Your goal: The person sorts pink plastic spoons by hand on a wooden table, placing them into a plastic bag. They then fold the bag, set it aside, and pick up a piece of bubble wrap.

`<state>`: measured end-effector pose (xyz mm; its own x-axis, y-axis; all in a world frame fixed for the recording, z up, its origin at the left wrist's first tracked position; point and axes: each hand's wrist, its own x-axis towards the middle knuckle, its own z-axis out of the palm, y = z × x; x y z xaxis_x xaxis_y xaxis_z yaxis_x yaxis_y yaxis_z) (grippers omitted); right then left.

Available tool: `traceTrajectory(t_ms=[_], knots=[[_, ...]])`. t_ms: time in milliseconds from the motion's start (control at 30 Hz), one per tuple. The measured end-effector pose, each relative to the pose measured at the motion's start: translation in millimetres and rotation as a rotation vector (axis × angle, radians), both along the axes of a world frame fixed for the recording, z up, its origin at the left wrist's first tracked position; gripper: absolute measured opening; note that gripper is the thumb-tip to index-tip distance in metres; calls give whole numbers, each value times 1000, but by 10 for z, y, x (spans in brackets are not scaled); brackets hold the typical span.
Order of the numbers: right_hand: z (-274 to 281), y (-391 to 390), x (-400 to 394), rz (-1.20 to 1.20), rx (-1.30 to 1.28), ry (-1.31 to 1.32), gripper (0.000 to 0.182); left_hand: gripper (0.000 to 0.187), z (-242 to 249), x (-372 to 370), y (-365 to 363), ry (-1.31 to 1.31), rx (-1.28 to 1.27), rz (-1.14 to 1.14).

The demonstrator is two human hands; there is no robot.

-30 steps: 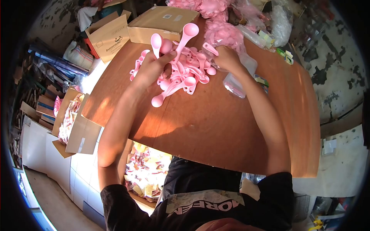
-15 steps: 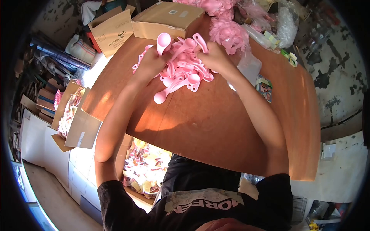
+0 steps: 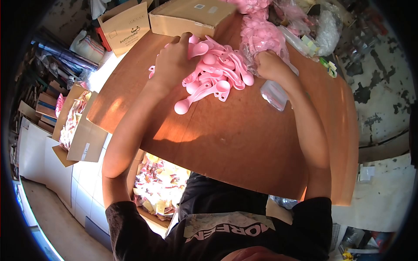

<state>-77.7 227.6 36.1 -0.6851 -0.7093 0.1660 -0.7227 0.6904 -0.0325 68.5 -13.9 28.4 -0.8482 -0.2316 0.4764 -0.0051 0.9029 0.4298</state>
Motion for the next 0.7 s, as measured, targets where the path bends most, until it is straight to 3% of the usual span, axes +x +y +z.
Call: traceTrajectory(t_ms=[100, 400, 467, 533, 600, 667, 700], knots=[[-456, -33, -331, -124, 92, 47, 22, 57, -5, -6, 91, -99, -121, 57], [-412, -68, -335, -217, 235, 183, 21, 99, 143, 186, 9, -275, -125, -2], [-375, -23, -185, -266, 237, 182, 20, 99, 107, 212, 53, -200, -211, 14], [-305, 28, -7, -141, 191, 264, 23, 99, 84, 255, 101, -126, -297, 34], [-184, 114, 319, -114, 8, 291, 15, 95, 142, 332, 186, 52, -348, -57], [156, 197, 883, -70, -43, 176, 22, 74, 283, 523, 392, 140, -270, -288], [261, 255, 1150, 45, -145, 114, 23, 73, 321, 668, 536, 151, -184, -437]])
